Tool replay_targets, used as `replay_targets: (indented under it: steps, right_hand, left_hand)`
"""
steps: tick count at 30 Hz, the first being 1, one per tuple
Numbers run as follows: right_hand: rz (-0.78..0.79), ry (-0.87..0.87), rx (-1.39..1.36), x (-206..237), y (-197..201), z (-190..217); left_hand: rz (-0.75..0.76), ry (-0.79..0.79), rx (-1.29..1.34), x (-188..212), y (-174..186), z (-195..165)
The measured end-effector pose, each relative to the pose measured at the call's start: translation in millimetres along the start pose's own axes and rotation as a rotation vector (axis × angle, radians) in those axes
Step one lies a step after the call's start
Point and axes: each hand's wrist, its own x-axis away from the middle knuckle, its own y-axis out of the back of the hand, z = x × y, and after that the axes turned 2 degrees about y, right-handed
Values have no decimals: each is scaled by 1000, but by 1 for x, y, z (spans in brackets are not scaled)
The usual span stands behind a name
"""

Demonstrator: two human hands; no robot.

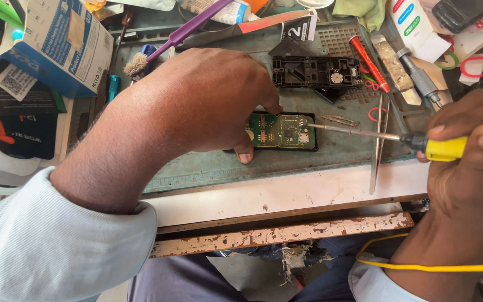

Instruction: The person uses a screwdriver and tweezers to remove screws and adjust components on a circuit board. They then place the circuit board into a black plastic phone housing and use a screwdriver to secure it with screws.

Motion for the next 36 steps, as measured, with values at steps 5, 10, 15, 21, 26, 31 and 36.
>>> replay_targets:
  steps: [5,10,15,21,26,31,36]
  right_hand:
    - [165,-24,-52,-12,-2,15]
    - [56,16,6,-2,-3,7]
    - [-14,15,76,5,-4,-6]
    - [29,11,62,10,-13,1]
    - [120,-28,-3,13,-23,14]
    - [104,41,7,8,-28,19]
    - [162,-23,-34,1,-23,23]
  left_hand:
    - [25,21,-5,-9,-3,-2]
    - [34,37,-2,-7,-4,-4]
    - [40,46,2,2,-5,2]
    - [49,39,-3,10,-5,9]
    - [33,32,-3,14,-7,14]
    - [25,36,-2,14,-10,13]
    - [28,28,-5,15,-6,10]
